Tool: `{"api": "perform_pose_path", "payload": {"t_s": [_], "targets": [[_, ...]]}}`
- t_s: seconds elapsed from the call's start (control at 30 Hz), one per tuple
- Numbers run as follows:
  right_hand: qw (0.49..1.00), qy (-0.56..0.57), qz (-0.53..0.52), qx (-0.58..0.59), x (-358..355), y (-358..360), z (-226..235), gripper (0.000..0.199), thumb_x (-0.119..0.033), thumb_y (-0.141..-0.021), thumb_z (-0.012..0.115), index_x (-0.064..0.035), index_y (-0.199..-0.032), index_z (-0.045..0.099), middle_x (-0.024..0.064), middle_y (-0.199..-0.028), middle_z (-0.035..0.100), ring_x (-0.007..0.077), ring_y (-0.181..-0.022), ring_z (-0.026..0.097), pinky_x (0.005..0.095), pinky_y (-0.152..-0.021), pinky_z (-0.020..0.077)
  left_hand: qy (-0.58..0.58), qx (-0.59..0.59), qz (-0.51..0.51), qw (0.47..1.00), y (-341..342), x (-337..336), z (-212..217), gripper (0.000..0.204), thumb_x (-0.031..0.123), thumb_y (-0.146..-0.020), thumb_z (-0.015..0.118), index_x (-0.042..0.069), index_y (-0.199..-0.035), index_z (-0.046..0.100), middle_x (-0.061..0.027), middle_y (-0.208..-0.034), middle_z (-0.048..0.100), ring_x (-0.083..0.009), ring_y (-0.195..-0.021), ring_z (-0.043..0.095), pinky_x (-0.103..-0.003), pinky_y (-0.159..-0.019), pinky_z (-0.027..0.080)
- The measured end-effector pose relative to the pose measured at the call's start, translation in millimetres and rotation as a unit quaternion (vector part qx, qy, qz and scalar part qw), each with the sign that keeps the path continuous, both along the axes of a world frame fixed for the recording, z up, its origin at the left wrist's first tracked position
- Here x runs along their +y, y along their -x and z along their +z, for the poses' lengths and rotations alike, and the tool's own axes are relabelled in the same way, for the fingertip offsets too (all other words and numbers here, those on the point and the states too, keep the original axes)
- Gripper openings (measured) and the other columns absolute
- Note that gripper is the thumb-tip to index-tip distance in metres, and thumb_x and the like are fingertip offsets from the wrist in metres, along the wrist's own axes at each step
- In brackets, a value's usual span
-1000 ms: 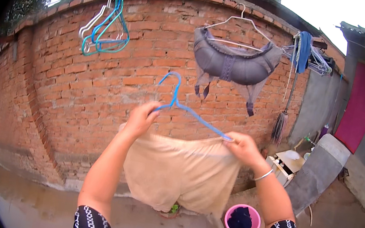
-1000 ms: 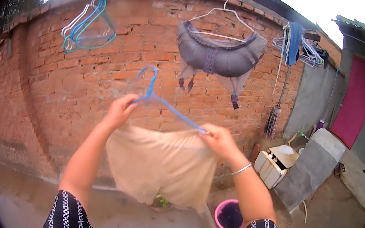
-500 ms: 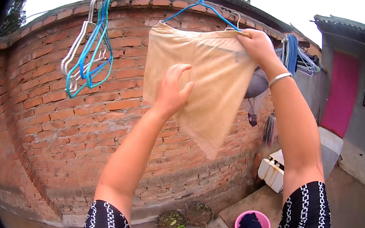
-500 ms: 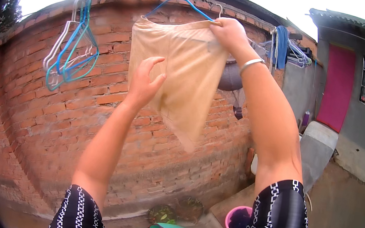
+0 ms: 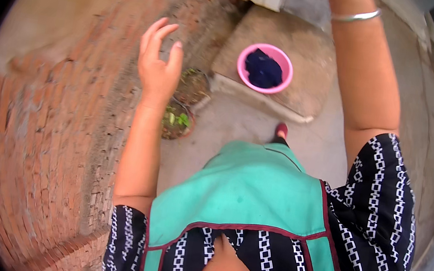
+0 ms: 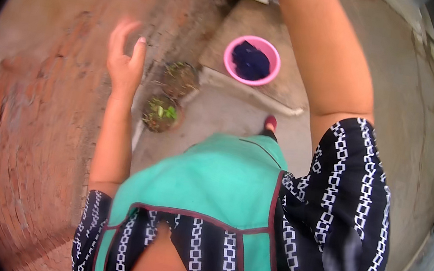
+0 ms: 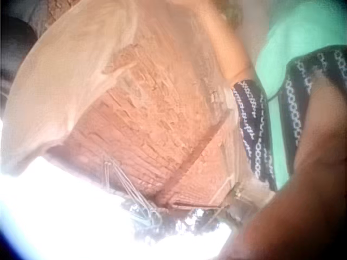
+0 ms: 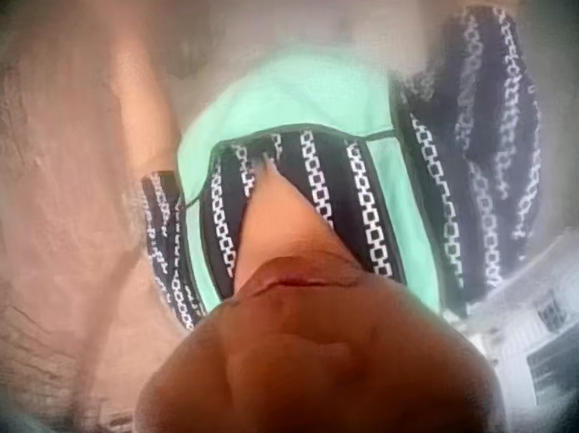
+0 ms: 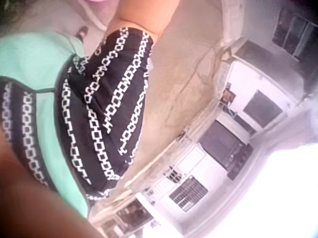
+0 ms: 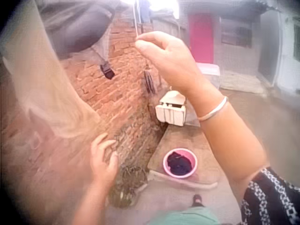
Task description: The person hangs several wet garments on a clothesline using hangers. They place a grey top, a beige top, a dark blue top, and a black garment onto hangers and hang them on a line against a brick wall. Later, they wash additional clothes in a metal basin and place them into a white container.
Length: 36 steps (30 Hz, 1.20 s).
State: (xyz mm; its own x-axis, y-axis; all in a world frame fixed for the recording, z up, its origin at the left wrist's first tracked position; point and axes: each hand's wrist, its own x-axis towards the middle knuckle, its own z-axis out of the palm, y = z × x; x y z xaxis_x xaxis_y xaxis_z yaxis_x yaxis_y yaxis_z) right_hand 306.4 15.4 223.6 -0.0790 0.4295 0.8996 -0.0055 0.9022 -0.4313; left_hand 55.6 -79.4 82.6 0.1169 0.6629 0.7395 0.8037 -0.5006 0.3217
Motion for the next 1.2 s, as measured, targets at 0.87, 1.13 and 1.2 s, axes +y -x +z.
{"api": "perform_pose_path", "payload": {"t_s": [0.87, 1.13, 1.2], "targets": [[0.690, 0.602, -0.289, -0.279, 121, 30, -585, 0.022, -0.017, -0.080, 0.060, -0.0041, -0.097, 0.064, 0.0183, -0.094, 0.065, 0.0327, -0.091, 0.061, 0.0378, -0.081, 0.0481, 0.676, -0.533, 0.079, 0.503, -2, 161, -455, 0.042, 0.009, -0.082, 0.057, 0.003, -0.122, 0.047, -0.0110, -0.114, 0.055, -0.0181, -0.101, 0.054, -0.030, -0.086, 0.044], [0.555, 0.654, -0.359, -0.368, 227, 5, -700, 0.038, -0.025, -0.081, 0.060, 0.0029, -0.107, 0.058, 0.0246, -0.104, 0.061, 0.0379, -0.102, 0.057, 0.0417, -0.089, 0.0443, 0.489, -0.331, 0.126, 0.797, -53, 283, -584, 0.046, 0.019, -0.083, 0.057, -0.005, -0.121, 0.047, -0.0266, -0.116, 0.055, -0.0377, -0.111, 0.052, -0.038, -0.095, 0.040], [0.554, 0.690, -0.334, -0.323, 223, -1, -708, 0.040, -0.025, -0.079, 0.064, 0.0048, -0.104, 0.059, 0.0234, -0.106, 0.061, 0.0356, -0.103, 0.058, 0.0403, -0.089, 0.0445, 0.498, -0.404, 0.127, 0.757, -59, 289, -582, 0.049, 0.017, -0.077, 0.064, -0.004, -0.118, 0.050, -0.0213, -0.105, 0.061, -0.0301, -0.097, 0.060, -0.035, -0.086, 0.045]]}}
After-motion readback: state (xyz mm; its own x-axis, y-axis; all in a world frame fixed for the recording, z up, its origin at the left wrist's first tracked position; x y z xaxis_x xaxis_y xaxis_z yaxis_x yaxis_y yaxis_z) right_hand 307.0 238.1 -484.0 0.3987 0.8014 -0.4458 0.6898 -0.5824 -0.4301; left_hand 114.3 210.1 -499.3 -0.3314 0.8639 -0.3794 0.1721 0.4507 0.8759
